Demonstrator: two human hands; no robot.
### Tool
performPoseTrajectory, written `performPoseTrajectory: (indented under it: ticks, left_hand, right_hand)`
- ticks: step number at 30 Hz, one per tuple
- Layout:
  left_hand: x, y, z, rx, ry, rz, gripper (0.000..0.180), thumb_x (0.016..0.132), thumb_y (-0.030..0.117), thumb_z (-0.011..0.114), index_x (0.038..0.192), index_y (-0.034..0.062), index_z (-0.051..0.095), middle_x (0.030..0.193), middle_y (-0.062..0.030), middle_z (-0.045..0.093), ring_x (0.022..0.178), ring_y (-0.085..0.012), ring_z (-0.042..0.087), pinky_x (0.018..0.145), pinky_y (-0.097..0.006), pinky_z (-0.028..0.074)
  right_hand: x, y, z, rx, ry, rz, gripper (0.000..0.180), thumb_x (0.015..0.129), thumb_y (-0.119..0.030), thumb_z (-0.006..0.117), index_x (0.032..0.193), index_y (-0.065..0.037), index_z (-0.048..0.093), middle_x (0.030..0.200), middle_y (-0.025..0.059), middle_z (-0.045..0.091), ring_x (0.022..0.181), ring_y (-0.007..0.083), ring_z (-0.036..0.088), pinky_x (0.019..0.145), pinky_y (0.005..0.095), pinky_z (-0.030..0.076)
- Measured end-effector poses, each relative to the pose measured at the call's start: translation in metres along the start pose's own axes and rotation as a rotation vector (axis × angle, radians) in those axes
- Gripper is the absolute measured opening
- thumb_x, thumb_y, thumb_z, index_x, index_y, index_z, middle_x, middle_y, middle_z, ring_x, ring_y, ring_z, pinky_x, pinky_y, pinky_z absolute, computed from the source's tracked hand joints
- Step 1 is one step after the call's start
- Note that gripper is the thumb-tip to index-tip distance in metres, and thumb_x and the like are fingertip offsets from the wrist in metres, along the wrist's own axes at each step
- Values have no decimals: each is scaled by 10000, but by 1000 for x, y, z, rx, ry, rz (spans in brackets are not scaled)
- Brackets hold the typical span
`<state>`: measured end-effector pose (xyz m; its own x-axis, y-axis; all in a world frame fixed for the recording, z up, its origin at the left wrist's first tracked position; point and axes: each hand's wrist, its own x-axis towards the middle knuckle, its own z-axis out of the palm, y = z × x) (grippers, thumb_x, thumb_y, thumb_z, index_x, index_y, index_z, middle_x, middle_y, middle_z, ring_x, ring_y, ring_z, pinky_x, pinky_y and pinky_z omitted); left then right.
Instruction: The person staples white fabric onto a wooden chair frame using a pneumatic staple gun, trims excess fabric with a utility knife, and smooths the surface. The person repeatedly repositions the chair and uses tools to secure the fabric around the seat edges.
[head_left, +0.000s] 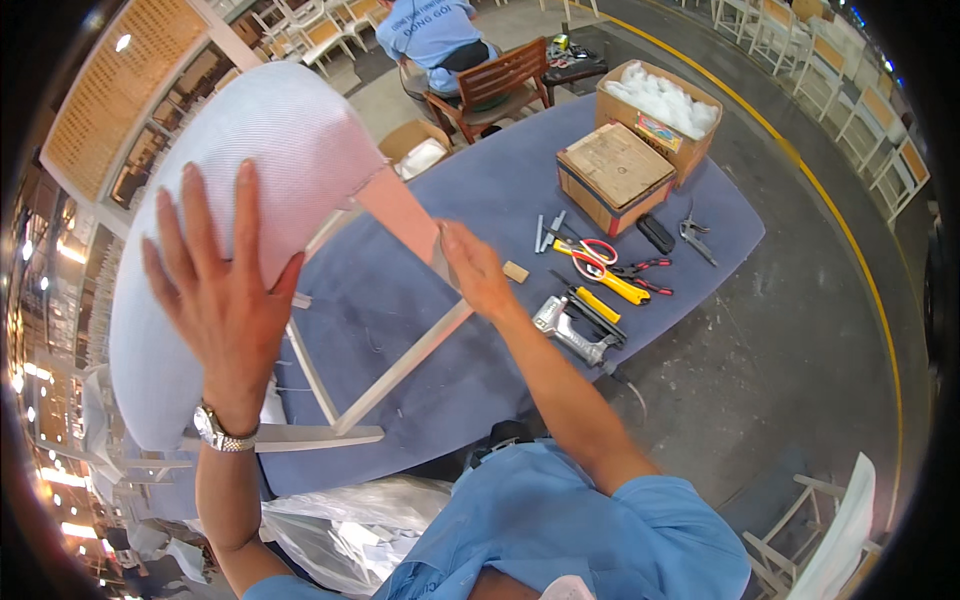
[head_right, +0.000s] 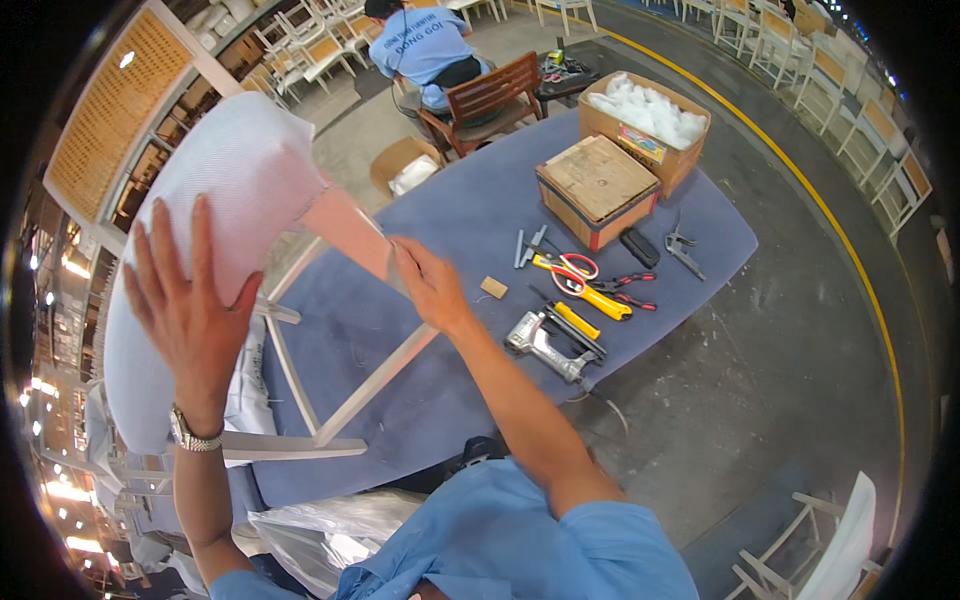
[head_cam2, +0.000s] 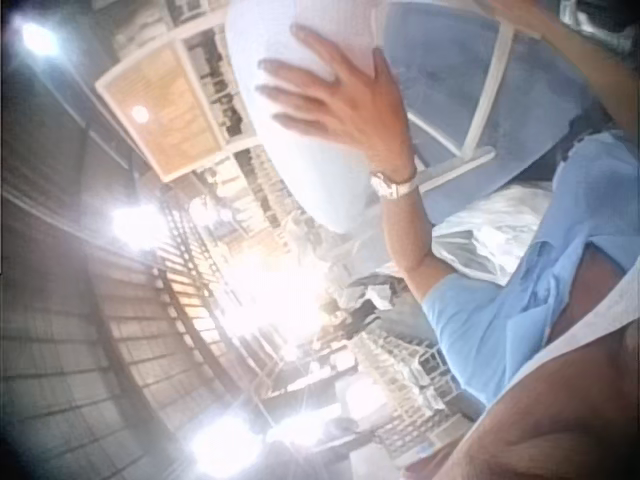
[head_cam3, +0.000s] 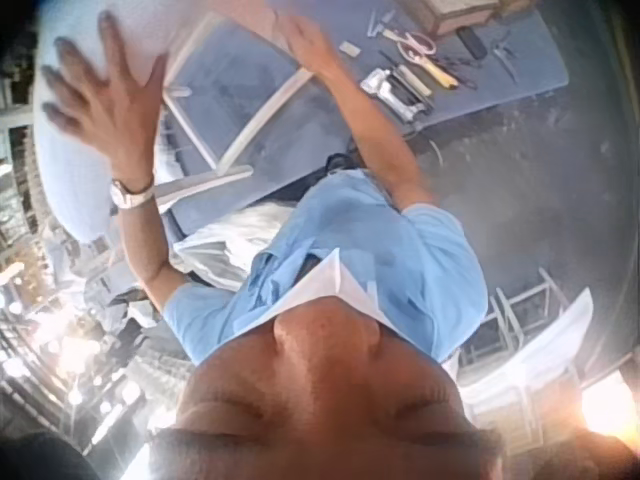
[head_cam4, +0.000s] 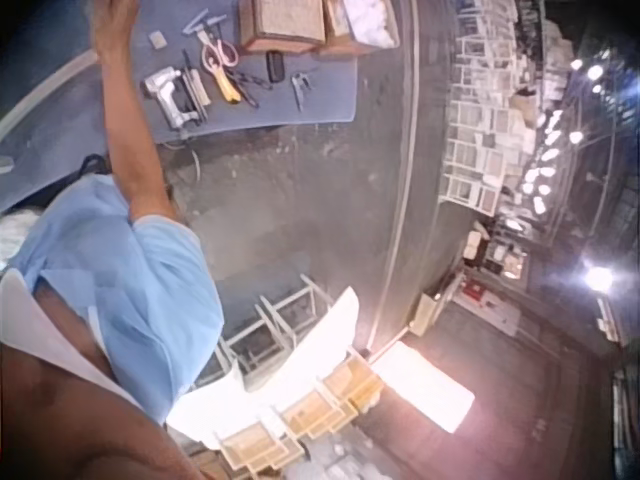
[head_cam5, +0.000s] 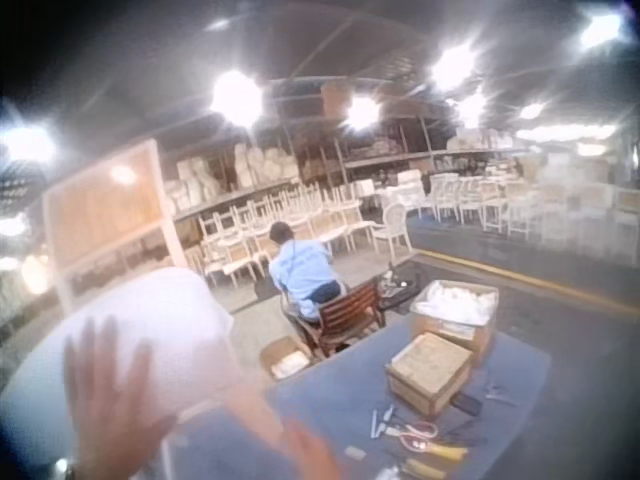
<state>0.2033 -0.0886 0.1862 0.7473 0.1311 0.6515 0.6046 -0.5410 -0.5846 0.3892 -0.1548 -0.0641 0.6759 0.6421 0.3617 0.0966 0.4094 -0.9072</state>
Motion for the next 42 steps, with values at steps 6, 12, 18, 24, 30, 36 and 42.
performPoseTrajectory:
  ticks: [6, 12, 18, 24, 30, 36, 42]
  left_hand:
    - [14, -9, 7, 19, 57, -138, 1152, 510, 385, 966, 1539, 425, 451, 1608, -56, 414, 1457, -321, 409, 1150, -584, 310]
    - [56, -41, 31, -18, 37, -93, 915, 648, 418, 899, 1488, 374, 537, 1511, -85, 526, 1388, -290, 476, 1105, -510, 368]
    - [121, -131, 79, -184, 123, 18, 829, 797, 605, 757, 1457, 140, 567, 1326, -159, 650, 1208, -316, 628, 998, -410, 477]
    - [176, -175, 107, -345, -187, -320, 757, 944, 712, 525, 981, -18, 723, 970, -221, 736, 879, -301, 707, 773, -451, 550]
    - [189, -208, 135, -351, -169, -334, 813, 963, 743, 425, 785, 10, 731, 709, -162, 710, 637, -271, 682, 586, -404, 514]
    - [194, -206, 158, -359, 58, -318, 782, 947, 737, 443, 850, 38, 778, 827, -182, 750, 795, -343, 727, 718, -451, 566]
    - [192, -222, 164, -355, -71, -349, 679, 976, 649, 455, 916, 65, 796, 957, -159, 771, 997, -321, 723, 821, -476, 552]
  right_hand:
    - [-42, 81, -72, -337, 42, 225, 331, 989, -272, 637, 1202, -28, 708, 1176, 157, 725, 1124, 281, 682, 976, 368, 517]
    - [-103, 136, -236, -1190, -5, 547, 432, 919, -360, 685, 1119, 23, 695, 1127, 239, 705, 1036, 420, 672, 897, 497, 521]
    - [-127, 170, -282, -1048, -67, 369, 383, 906, -341, 729, 992, 30, 680, 923, 225, 702, 870, 382, 678, 793, 463, 515]
    - [-95, 116, -291, -1130, -259, 408, 392, 962, -347, 690, 971, 45, 699, 754, 132, 706, 683, 228, 672, 642, 389, 517]
    - [6, -14, -229, -362, -41, 450, 421, 979, -305, 658, 1244, 10, 569, 907, 158, 725, 653, 200, 679, 536, 325, 511]
    - [135, -177, -45, -403, -224, -137, 574, 938, -33, 596, 1477, -35, 400, 1100, 193, 706, 691, 168, 667, 572, 263, 524]
    - [218, -195, 97, -881, -396, -758, 441, 939, -88, 676, 1374, -67, 612, 1148, 166, 725, 940, 262, 734, 794, 359, 562]
